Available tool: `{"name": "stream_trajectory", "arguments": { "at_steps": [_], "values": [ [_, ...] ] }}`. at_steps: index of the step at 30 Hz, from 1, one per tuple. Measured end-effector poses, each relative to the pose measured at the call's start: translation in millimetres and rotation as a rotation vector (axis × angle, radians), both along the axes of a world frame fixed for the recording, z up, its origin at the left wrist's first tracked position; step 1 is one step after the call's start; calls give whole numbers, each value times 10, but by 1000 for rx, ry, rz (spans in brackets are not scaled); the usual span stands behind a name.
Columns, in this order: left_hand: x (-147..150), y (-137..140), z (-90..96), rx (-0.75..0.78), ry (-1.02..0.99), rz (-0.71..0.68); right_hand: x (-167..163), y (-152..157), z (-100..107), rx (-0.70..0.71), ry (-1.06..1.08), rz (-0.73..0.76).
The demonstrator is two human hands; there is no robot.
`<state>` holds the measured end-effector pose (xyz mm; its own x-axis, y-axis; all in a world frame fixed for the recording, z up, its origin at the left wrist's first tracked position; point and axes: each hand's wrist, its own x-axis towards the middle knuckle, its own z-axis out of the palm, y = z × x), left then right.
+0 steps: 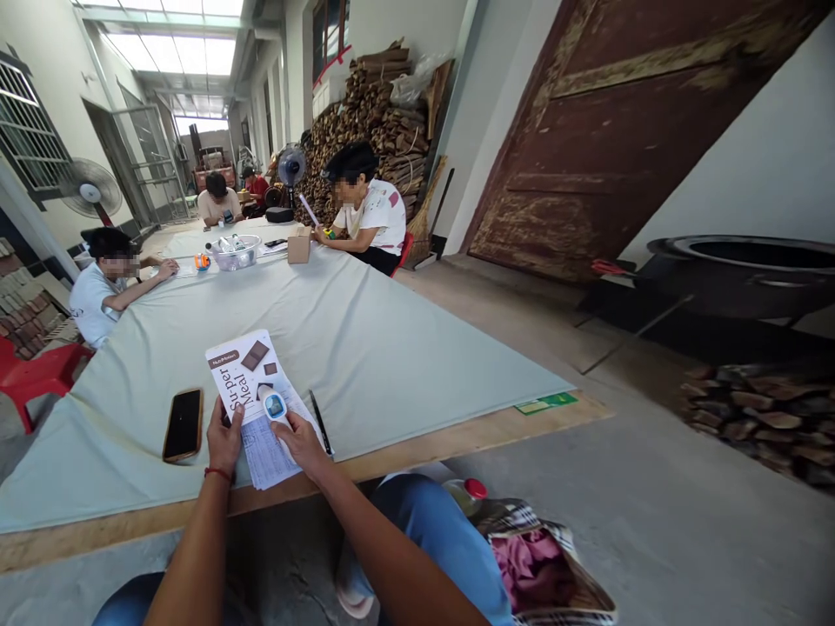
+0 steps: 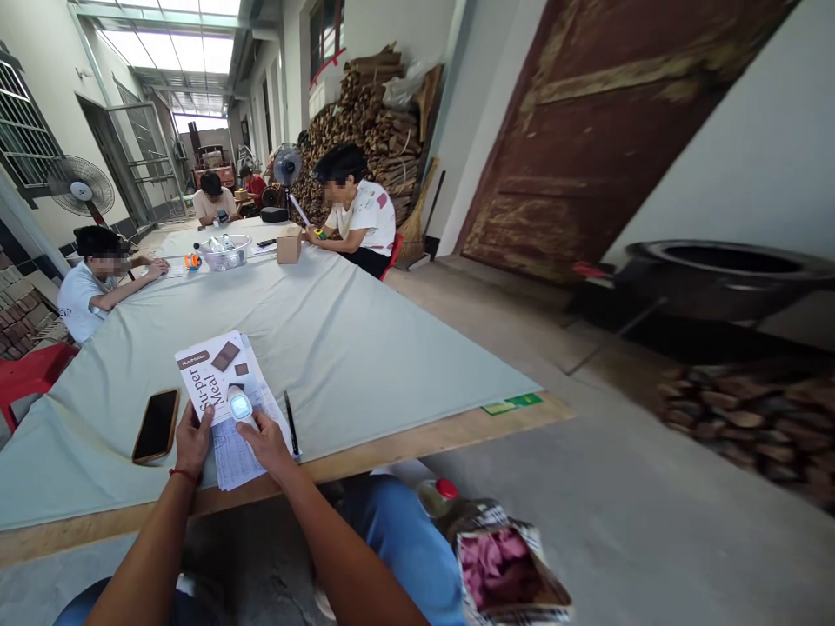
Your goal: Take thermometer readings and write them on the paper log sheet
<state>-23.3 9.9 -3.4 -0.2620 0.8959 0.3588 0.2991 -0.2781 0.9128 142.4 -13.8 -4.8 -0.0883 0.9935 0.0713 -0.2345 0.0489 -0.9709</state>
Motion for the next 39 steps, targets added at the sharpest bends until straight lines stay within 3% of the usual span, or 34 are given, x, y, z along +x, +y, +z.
{"name": "stream_trajectory", "arguments": {
  "at_steps": [10, 21, 26, 31, 34, 39],
  "values": [
    [-26, 4, -7, -20, -2, 11, 38, -143, 195, -41, -32, -16],
    [-55, 61, 30, -8, 42, 15, 776, -501, 697, 33, -61, -302],
    [-66, 85, 61, -1, 54, 22, 941, -573, 697, 73, -111, -345],
    [-67, 70, 91, 13, 88, 55, 1065, -512, 505, 98, -186, -349],
    [-63, 69, 92, 15, 74, 46, 1211, -342, 352, 97, -404, -394],
    [-53, 65, 79, 6, 59, 37, 1544, -11, 193, -54, -1148, -441]
  ]
}}
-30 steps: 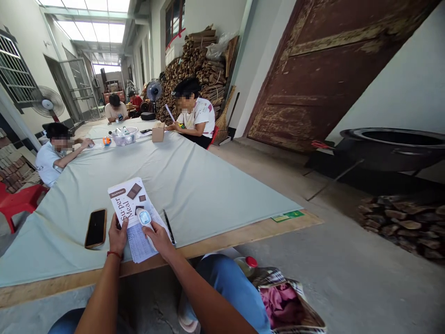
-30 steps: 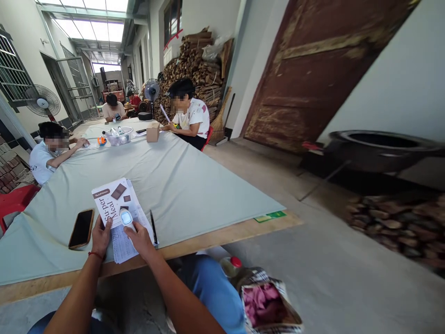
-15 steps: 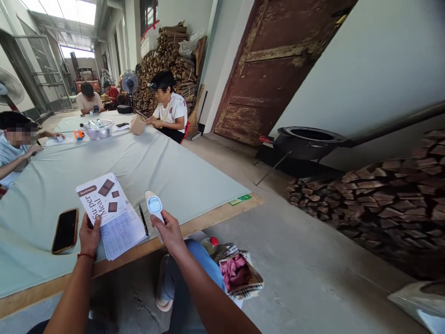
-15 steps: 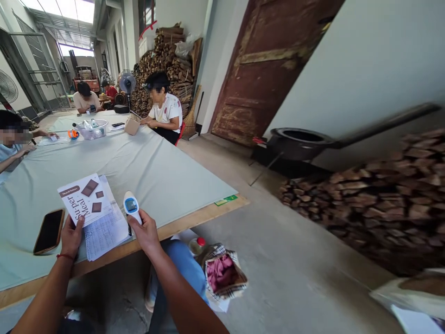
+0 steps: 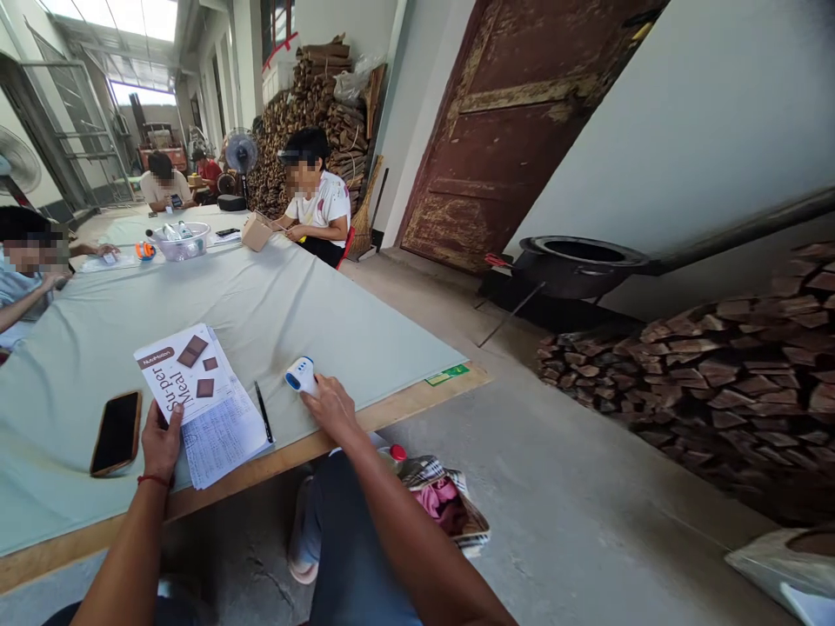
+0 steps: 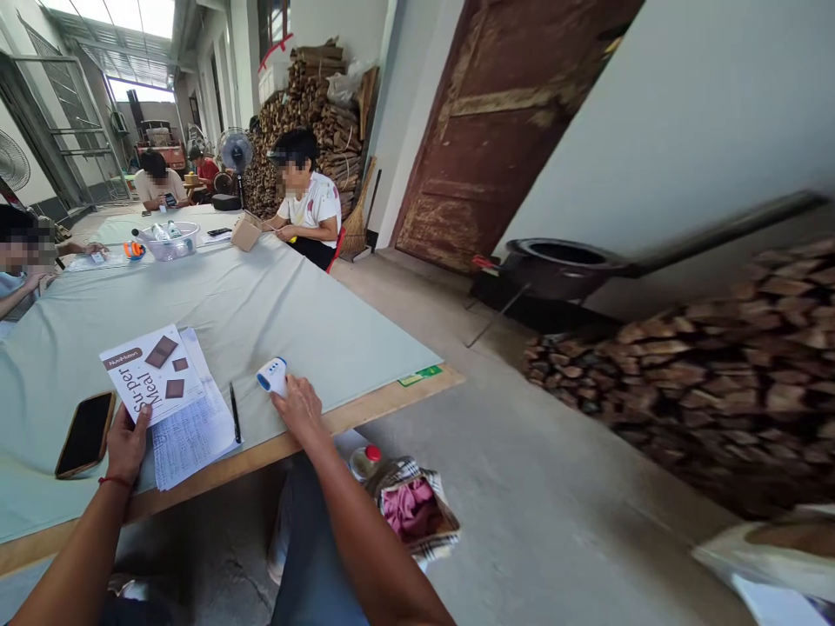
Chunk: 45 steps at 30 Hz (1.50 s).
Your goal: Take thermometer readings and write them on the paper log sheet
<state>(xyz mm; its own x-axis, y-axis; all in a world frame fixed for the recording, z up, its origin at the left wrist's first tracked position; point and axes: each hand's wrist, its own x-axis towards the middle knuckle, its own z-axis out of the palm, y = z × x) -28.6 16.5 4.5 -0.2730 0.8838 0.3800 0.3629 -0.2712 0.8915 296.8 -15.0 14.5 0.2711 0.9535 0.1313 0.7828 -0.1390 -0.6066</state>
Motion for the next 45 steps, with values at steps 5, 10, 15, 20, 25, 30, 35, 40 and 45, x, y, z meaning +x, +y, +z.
{"name": "stream_trajectory", "arguments": {
  "at_steps": [5, 10, 15, 20, 25, 30, 35, 40, 45],
  "values": [
    [20, -45, 1, -24, 13, 33, 179, 128, -92, -86, -310, -59],
    [44, -65, -23, -27, -50, -7, -58, 201, -126, 149, -371, 212],
    [44, -62, -68, -17, -103, -27, -447, 341, -112, 167, -421, 635],
    [62, -60, -95, -19, -150, -30, -390, 393, -55, 134, -555, 833],
    [86, -68, -104, -14, -176, -50, -128, 354, 52, 99, -671, 880],
    [86, -76, -146, -37, -177, -45, 61, 295, 30, 148, -464, 800],
    [113, -70, -196, -23, -194, -46, -172, 203, -159, 204, 355, 489],
    [127, -69, -215, -6, -162, -55, -672, 161, -290, 79, 957, 334],
    [144, -84, -209, -6, -164, -52, -879, 154, -328, 114, 973, 193]
  ]
}}
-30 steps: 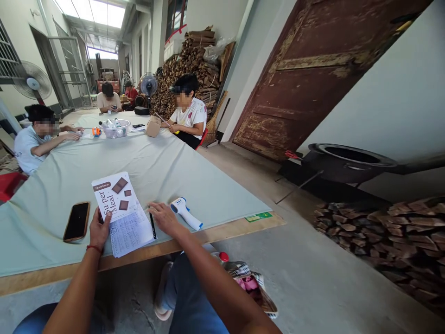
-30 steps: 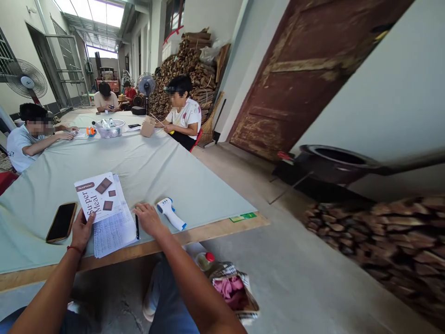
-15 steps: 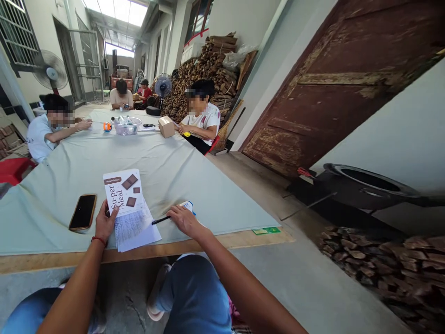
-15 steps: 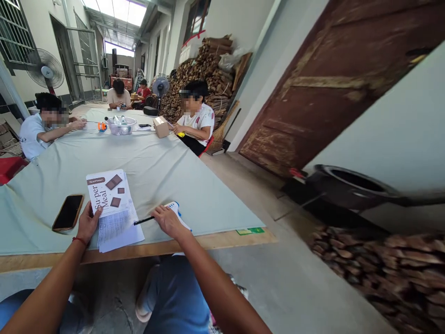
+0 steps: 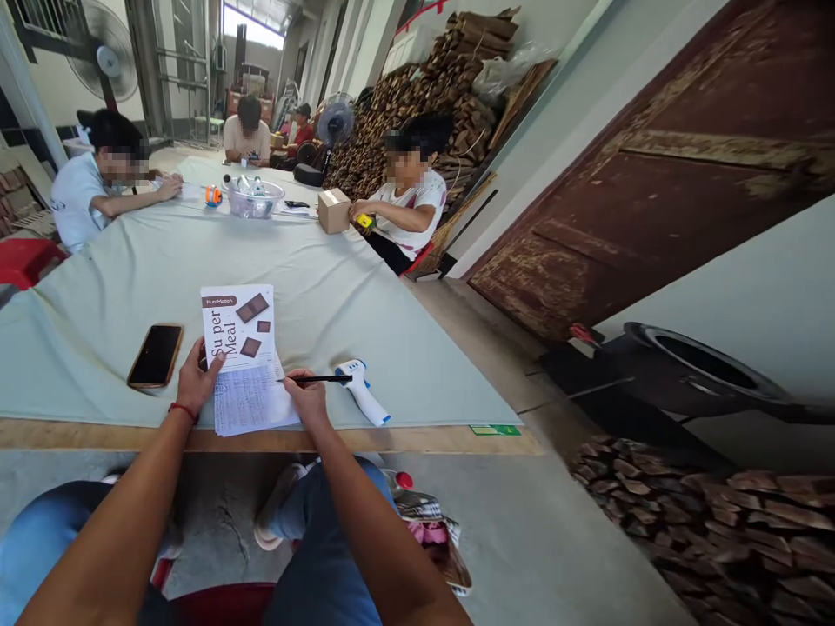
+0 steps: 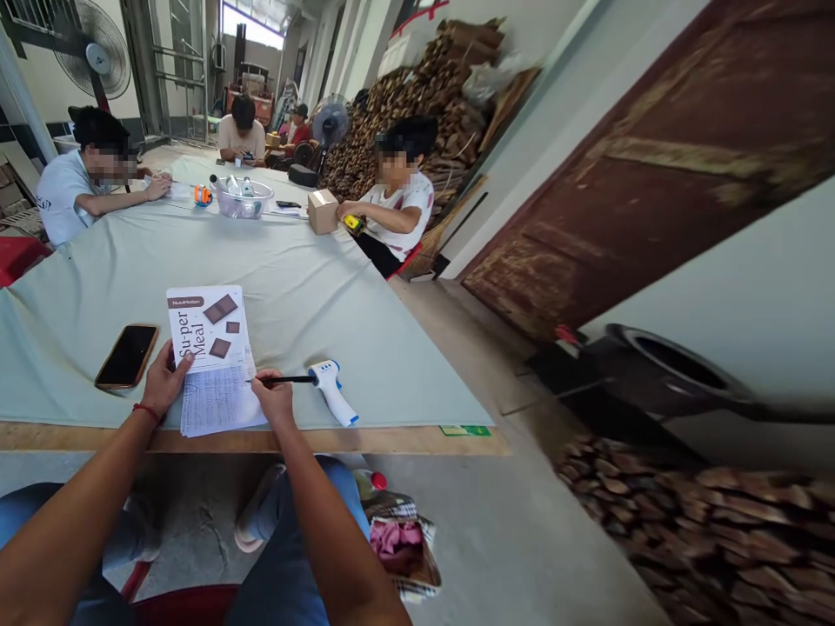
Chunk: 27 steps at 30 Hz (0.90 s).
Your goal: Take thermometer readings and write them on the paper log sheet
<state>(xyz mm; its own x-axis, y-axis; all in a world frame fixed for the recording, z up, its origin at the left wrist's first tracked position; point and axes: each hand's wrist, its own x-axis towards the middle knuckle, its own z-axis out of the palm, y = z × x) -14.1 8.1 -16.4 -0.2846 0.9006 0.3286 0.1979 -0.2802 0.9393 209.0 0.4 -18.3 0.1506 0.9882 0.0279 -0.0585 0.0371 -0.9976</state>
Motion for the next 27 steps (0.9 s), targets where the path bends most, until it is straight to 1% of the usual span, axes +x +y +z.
{"name": "stream_trajectory", "arguments": {
  "at_steps": [2, 7, 9, 16, 23, 27],
  "values": [
    [11, -5, 6, -4, -18, 1, -14, -22, -15, 2, -35, -24],
    [31, -17, 20, -11, -20, -1, -28, -75, -49, 21, -181, 45],
    [34, -21, 16, -15, -7, 4, -31, -80, -62, 36, -215, 51],
    [45, -39, 17, 0, 8, -7, -13, -69, -119, 92, -274, 3],
    [64, -65, 77, 12, 31, -24, 9, -48, -208, 94, -401, -7],
    [61, -56, 54, 2, 19, -8, 15, -25, -261, 100, -432, -3]
  ]
}}
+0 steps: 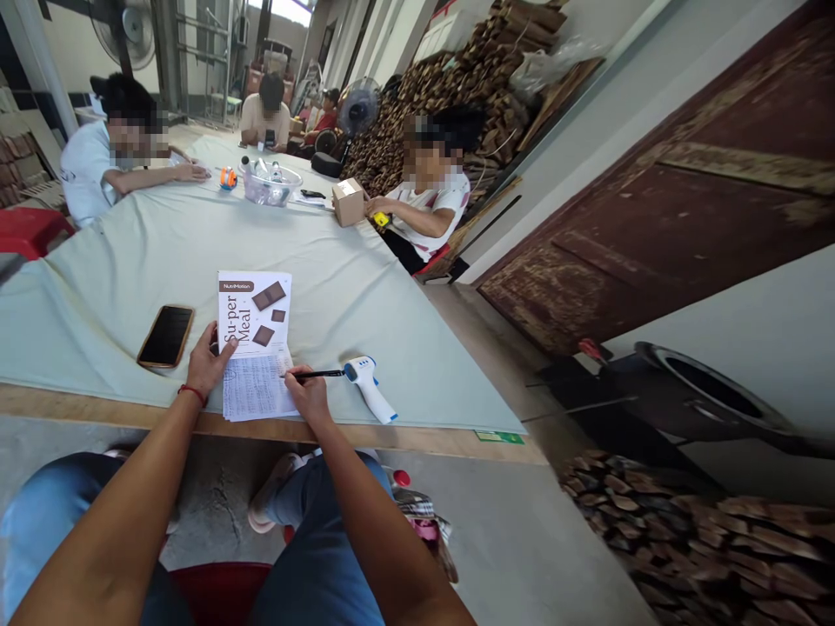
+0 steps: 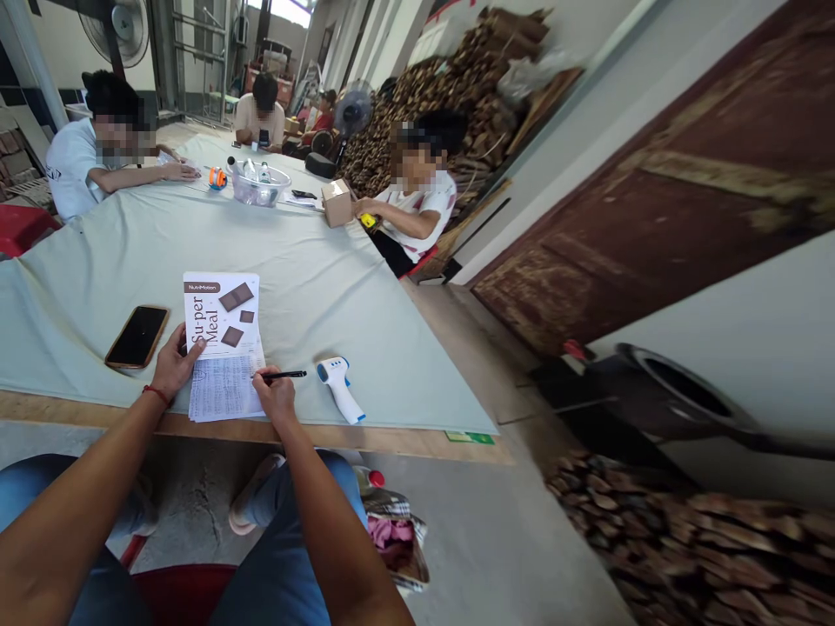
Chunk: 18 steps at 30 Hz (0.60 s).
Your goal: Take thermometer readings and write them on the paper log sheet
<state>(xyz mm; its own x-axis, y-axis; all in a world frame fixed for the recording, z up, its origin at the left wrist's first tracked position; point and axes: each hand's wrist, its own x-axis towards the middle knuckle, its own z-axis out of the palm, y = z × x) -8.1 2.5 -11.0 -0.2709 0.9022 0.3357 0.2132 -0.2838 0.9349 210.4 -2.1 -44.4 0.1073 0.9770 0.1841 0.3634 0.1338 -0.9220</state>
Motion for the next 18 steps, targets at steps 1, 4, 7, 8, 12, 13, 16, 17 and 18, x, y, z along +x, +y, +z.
{"name": "stream_trajectory", "arguments": {
  "at_steps": [1, 4, 7, 8, 12, 13, 16, 17, 18],
  "values": [
    [-2, 5, -12, -1, -7, 1, 0, 6, -11, 0, -4, 2],
    [-9, 22, -47, 1, -14, -7, 0, 21, -38, -3, -11, 3],
    [-15, 31, -67, 2, -2, -1, 1, 29, -54, -3, -14, 0],
    [-16, 32, -71, 2, 1, 1, 3, 30, -57, 0, -15, 0],
    [-14, 32, -71, 2, -6, 3, 6, 27, -62, 8, -21, 5],
    [-13, 31, -68, 2, -11, 0, 6, 26, -64, 8, -26, 4],
    [-10, 28, -57, 9, -21, -11, 8, 25, -70, 9, -35, 0],
    [-10, 28, -54, 9, -20, -12, 10, 26, -73, 11, -34, 2],
    [-12, 29, -53, 7, -17, -11, 13, 28, -76, 14, -32, 4]
  ]
}}
